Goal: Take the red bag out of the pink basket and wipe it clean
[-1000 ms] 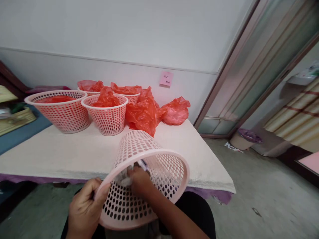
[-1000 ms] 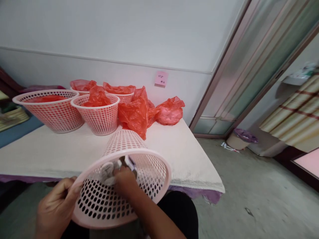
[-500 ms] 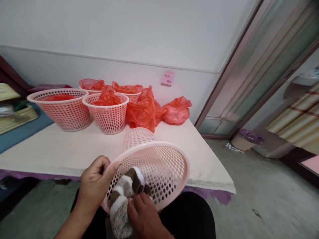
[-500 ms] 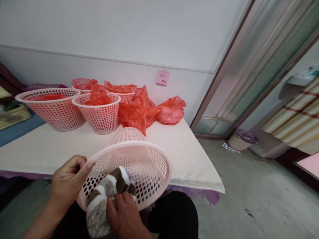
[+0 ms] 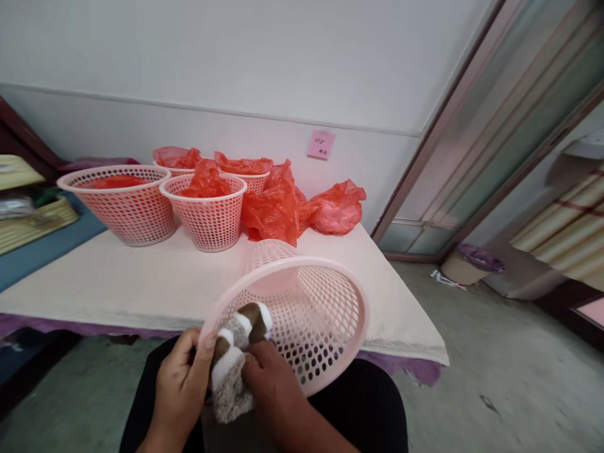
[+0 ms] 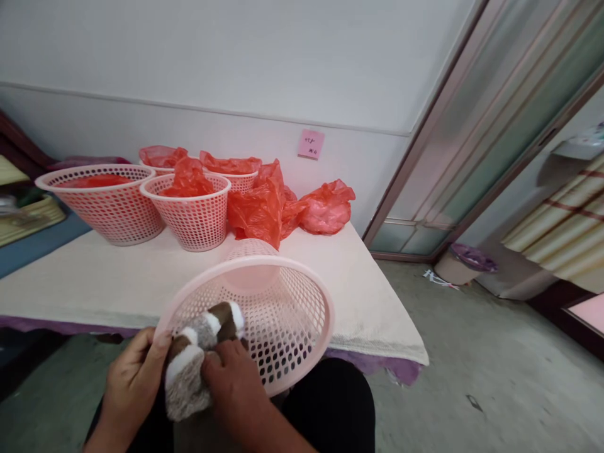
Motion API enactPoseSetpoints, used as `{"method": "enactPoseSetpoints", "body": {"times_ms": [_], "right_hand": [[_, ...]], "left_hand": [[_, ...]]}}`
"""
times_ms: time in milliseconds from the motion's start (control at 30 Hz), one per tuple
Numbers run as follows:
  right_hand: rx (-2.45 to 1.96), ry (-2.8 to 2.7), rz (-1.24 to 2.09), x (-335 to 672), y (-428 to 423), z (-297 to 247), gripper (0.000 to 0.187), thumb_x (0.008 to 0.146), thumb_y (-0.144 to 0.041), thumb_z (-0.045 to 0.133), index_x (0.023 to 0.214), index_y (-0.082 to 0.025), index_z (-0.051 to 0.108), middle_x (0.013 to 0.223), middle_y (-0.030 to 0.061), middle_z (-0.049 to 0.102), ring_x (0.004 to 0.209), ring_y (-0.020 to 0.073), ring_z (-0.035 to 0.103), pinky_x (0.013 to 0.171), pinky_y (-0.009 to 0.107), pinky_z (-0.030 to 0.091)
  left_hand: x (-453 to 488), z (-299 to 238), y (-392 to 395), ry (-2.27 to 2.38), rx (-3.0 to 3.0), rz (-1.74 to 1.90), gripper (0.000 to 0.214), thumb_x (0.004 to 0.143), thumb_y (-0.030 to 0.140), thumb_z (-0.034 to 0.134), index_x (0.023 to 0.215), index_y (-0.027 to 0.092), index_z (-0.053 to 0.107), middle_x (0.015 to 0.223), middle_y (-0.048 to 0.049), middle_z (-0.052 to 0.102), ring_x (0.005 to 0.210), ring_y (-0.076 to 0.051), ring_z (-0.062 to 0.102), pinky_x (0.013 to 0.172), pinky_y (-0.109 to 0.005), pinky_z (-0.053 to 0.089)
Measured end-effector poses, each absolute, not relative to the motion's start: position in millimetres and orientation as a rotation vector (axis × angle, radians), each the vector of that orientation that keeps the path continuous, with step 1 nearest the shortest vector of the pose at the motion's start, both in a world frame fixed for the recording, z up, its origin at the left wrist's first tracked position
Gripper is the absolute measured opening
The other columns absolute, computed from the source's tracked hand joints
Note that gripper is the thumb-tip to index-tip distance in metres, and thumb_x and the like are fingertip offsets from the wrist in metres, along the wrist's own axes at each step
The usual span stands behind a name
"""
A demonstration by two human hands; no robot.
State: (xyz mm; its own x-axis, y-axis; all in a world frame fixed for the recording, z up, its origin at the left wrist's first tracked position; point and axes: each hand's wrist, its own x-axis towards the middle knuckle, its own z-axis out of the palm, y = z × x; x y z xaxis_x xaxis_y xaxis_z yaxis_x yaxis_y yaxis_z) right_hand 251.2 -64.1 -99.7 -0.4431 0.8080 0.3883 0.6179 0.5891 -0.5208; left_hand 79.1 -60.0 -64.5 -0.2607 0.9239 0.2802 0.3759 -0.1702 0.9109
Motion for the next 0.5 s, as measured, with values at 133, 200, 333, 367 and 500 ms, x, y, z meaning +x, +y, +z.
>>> {"method": "enactPoseSetpoints", "body": {"times_ms": [133, 200, 333, 367, 500], "right_hand": [[-1.509, -2.460, -0.057, 281.9, -31.9, -119.0, 0.009, 0.087, -0.015, 0.060, 0.091, -0.019, 0.066, 0.085, 0.0107, 0.063, 0.082, 0.0275, 0.059, 0.071, 0.039, 0.048], [-1.650, -2.435, -0.075, 290.9, -22.4, -123.0, 0.015, 0.082, -0.007, 0.058, 0.090, -0.018, 0.065, 0.088, 0.0132, 0.063, 0.086, 0.0295, 0.060, 0.073, 0.041, 0.047], [-1.558, -2.302, 0.308, 281.5, -32.3, -126.8, 0.032, 0.071, -0.004, 0.058, 0.098, -0.020, 0.062, 0.095, 0.0085, 0.061, 0.088, 0.0247, 0.060, 0.074, 0.035, 0.046], [-1.478, -2.265, 0.446, 276.1, -37.6, -127.5, 0.032, 0.070, -0.005, 0.058, 0.098, -0.021, 0.061, 0.095, 0.0058, 0.061, 0.086, 0.0221, 0.060, 0.073, 0.031, 0.046], [-1.346, -2.204, 0.588, 265.3, -39.2, -128.7, 0.028, 0.073, -0.011, 0.060, 0.097, -0.023, 0.062, 0.097, 0.0027, 0.063, 0.088, 0.0196, 0.062, 0.073, 0.027, 0.047]], "left_hand": [[79.5, -65.5, -59.7, 1.553, 1.475, 1.498, 0.036, 0.087, 0.049, 0.058, 0.066, 0.021, 0.055, 0.055, 0.0062, 0.046, 0.051, -0.011, 0.042, 0.048, -0.021, 0.037], [85.0, -65.2, -62.3, 1.533, 1.513, 1.454, 0.034, 0.087, 0.048, 0.058, 0.069, 0.020, 0.058, 0.057, 0.0055, 0.050, 0.053, -0.011, 0.045, 0.050, -0.021, 0.038], [92.2, -61.9, -65.5, 1.555, 1.628, 1.438, 0.034, 0.087, 0.047, 0.057, 0.065, 0.021, 0.054, 0.055, 0.0057, 0.048, 0.050, -0.011, 0.043, 0.048, -0.021, 0.037], [92.0, -60.7, -65.3, 1.557, 1.674, 1.450, 0.035, 0.087, 0.046, 0.057, 0.063, 0.021, 0.051, 0.054, 0.0059, 0.047, 0.048, -0.011, 0.042, 0.047, -0.021, 0.037], [88.1, -57.8, -63.7, 1.488, 1.858, 1.435, 0.034, 0.086, 0.042, 0.057, 0.061, 0.022, 0.049, 0.053, 0.0062, 0.046, 0.045, -0.010, 0.042, 0.045, -0.021, 0.036]]}}
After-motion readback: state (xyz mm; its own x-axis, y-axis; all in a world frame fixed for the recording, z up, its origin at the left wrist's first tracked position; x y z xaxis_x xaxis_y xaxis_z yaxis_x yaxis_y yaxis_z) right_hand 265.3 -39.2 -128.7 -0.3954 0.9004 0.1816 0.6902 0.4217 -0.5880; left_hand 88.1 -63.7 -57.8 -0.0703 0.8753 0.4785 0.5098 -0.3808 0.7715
